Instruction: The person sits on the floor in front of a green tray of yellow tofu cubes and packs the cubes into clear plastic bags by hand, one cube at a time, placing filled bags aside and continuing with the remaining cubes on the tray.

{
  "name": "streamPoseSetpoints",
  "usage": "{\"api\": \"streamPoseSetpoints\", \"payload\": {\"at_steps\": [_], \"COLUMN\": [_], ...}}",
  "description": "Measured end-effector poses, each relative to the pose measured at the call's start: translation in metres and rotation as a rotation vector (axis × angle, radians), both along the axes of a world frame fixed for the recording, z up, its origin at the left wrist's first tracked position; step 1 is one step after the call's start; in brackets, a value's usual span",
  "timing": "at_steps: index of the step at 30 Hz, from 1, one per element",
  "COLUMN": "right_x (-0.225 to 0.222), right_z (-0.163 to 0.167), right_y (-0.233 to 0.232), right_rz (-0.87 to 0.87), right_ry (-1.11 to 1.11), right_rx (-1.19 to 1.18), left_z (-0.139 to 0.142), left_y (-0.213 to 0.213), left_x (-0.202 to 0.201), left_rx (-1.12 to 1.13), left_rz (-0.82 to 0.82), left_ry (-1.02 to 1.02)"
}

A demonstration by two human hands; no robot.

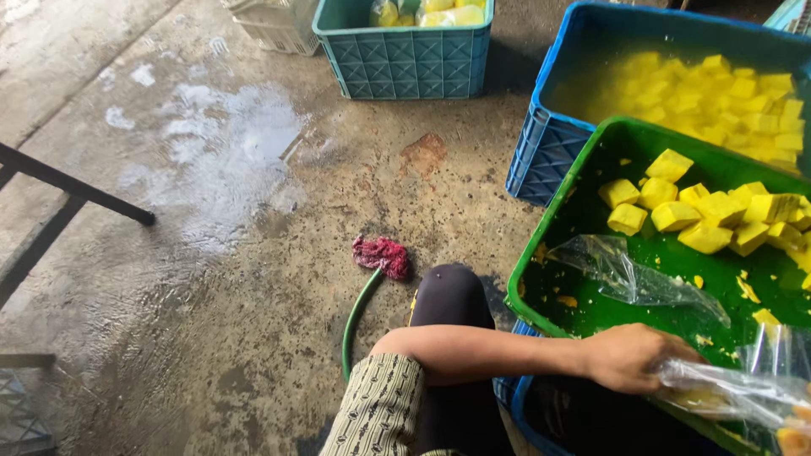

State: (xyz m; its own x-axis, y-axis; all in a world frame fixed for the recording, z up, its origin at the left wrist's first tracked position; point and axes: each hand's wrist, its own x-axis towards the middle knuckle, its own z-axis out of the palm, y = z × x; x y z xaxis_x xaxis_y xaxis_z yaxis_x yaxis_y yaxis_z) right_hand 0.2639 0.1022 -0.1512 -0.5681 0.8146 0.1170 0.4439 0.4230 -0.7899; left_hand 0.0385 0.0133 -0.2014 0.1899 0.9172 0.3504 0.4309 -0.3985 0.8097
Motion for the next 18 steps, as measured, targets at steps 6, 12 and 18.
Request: {"api": "streamPoseSetpoints", "payload": {"at_steps": [6,12,18], "right_x": [-0.005,0.025,0.049], "right_z": [0.033,0.025,0.041], "right_y": [-0.033,-0.071,-0.084], "right_rz": [0.209,0.151,-0.084], "right_ry": [0.146,0.145,0.335], "right_rx": [-0.024,-0.041,0.148], "left_z": [0.034,0.109,0.117], "left_y": [-0.018,-0.052,-0.048], "left_x": [-0.001,0.004,-0.046], "left_rx": [0.164,0.079,0.070], "left_rz": [0.056,-0.128,0.174], "left_ry": [-0.008,0.022,0.223]}}
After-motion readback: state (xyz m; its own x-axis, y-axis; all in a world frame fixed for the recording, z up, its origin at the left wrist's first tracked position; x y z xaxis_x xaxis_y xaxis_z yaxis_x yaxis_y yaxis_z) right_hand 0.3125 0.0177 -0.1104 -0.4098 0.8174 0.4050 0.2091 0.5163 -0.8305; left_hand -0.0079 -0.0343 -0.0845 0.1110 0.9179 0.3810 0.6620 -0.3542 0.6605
